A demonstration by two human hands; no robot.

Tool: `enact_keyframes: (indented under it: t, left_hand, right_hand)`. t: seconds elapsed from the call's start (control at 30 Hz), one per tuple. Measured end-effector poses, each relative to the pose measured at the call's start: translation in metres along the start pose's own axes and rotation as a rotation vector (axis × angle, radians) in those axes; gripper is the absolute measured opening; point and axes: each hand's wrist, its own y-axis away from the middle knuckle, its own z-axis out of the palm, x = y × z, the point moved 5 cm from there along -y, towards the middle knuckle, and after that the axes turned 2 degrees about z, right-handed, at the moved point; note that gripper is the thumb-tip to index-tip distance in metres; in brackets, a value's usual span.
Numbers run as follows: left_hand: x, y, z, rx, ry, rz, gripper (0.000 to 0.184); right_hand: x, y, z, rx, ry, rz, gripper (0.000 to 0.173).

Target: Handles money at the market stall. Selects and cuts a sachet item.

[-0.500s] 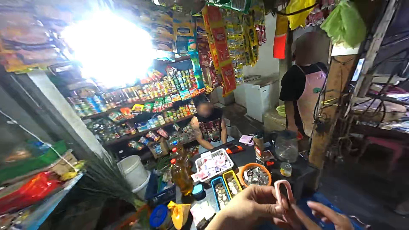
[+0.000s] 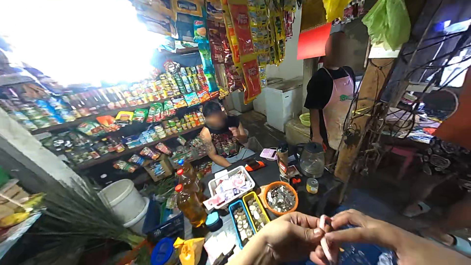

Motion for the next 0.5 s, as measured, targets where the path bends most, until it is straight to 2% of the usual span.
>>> enact_keyframes:
  t: [0.07,0.1,0.17,0.23,0.33,0.4,0.43,0.5]
  left_hand:
    - [0.011,0.0,-0.008,-0.017,0.008,0.016,0.014]
    - [0.017,0.0,-0.013,-0.008,0.02,0.029,0.013]
    - [0.027,-0.001,-0.021,0.051,0.051,0.072,0.012]
    - [0.032,-0.003,-0.026,0.069,0.095,0.091,0.012]
    - [0.044,-0.01,-0.033,0.123,0.034,0.071,0.017]
    - [0.076,-0.018,-0.041,0.21,-0.328,0.123,0.022]
    - [0.104,-0.022,-0.043,0.31,-0.58,0.222,0.02]
    - [0.177,-0.029,-0.04,0.561,-0.998,0.528,0.016]
  right_hand:
    - [0.007,-0.015,-0.009,-0.033,-0.003,-0.031,0.075]
    - [0.006,-0.023,-0.013,-0.027,0.055,-0.041,0.074]
    - [-0.001,-0.039,-0.014,0.035,0.216,-0.053,0.075]
    - [-0.002,-0.052,-0.012,0.107,0.357,-0.06,0.069]
    - [0.017,-0.066,-0.013,0.254,0.399,-0.16,0.064]
    - [0.027,-0.073,-0.023,0.31,0.326,-0.171,0.055]
    - [0.028,-0.077,-0.032,0.342,0.289,-0.143,0.051]
    - [0.027,-0.084,-0.058,0.413,0.24,-0.068,0.049]
